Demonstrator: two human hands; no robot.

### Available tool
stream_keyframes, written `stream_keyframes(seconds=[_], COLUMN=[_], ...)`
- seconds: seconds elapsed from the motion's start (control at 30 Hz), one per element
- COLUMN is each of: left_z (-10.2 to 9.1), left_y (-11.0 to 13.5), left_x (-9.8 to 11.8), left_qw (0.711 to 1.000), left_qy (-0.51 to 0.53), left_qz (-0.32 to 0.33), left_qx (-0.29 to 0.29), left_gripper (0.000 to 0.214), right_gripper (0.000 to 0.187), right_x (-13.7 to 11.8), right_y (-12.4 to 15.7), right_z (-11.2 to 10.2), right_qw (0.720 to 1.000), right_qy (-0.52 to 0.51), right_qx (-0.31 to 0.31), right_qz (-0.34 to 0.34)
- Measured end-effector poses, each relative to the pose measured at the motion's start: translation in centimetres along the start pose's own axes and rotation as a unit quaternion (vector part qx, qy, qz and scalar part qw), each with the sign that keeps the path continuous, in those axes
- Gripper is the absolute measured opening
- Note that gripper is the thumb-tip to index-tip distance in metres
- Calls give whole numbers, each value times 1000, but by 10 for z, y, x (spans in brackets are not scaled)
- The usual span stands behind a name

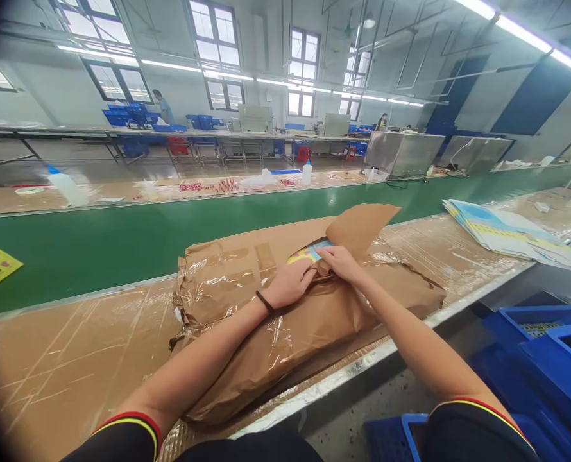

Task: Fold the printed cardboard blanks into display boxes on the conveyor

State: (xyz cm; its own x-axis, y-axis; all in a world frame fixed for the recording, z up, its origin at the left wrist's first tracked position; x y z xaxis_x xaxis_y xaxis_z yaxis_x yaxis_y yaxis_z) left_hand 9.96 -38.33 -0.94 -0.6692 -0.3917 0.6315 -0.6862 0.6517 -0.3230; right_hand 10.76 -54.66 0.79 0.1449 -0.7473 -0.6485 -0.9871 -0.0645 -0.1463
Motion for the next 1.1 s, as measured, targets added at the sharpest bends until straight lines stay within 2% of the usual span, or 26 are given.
stream_keyframes(seconds=[0.07,0.17,0.27,0.37,0.4,0.47,0.53,0.57,0.67,0.73,0.83,0.9,1.0,1.03,1.1], left_z=[-1,0,2,3,3,-1,-11,-17,-36,-41,-41,-37,-25,-20,-11], left_y=[-2,-4,-4,1,5,17,34,43,62,64,50,37,20,16,10], left_x=[2,-1,-5,-6,-5,-4,-4,-4,-7,-8,-3,7,28,34,40], left_qw=[999,997,992,992,993,991,987,982,957,947,973,990,984,979,978], left_qy=[36,71,81,56,40,21,48,81,208,245,170,76,-61,-89,-107], left_qz=[-14,16,58,76,78,87,105,114,123,98,42,10,-20,-27,-48], left_qx=[4,-31,-73,-81,-84,-97,-115,-124,-160,-183,-150,-122,-167,-181,-173], left_gripper=[30,35,33,50,56,62,64,64,62,54,26,33,33,31,37], right_gripper=[82,74,67,66,68,70,72,72,66,56,39,36,48,54,64], right_x=[-9,-30,-51,-58,-56,-49,-41,-37,-24,-14,-8,-7,-3,-1,3], right_y=[10,42,66,54,43,20,5,2,15,32,48,49,41,38,35], right_z=[2,5,8,10,12,17,18,16,4,1,4,7,11,12,14], right_qw=[997,988,987,982,982,986,987,985,972,963,952,955,974,980,985], right_qy=[22,33,36,94,119,147,146,147,179,212,252,237,187,179,171], right_qx=[71,147,156,155,141,62,-12,-28,-28,-37,-39,-47,-56,-43,2], right_qz=[21,18,-25,-46,-44,-39,-61,-84,-148,-163,-170,-170,-116,-80,-11])
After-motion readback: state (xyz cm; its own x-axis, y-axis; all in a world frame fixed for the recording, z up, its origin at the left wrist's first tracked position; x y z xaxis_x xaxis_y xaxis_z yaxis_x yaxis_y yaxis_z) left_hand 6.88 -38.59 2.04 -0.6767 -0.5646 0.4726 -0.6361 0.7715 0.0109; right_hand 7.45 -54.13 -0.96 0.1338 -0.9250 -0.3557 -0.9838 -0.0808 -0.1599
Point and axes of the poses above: each hand's wrist, its own y-axis away from the middle knuckle, its own z-axis out of the palm, x = y × z, the point moved 3 cm from there along -y, towards the middle knuckle, and after that the axes turned 15 degrees about y, right-handed, at the moved point
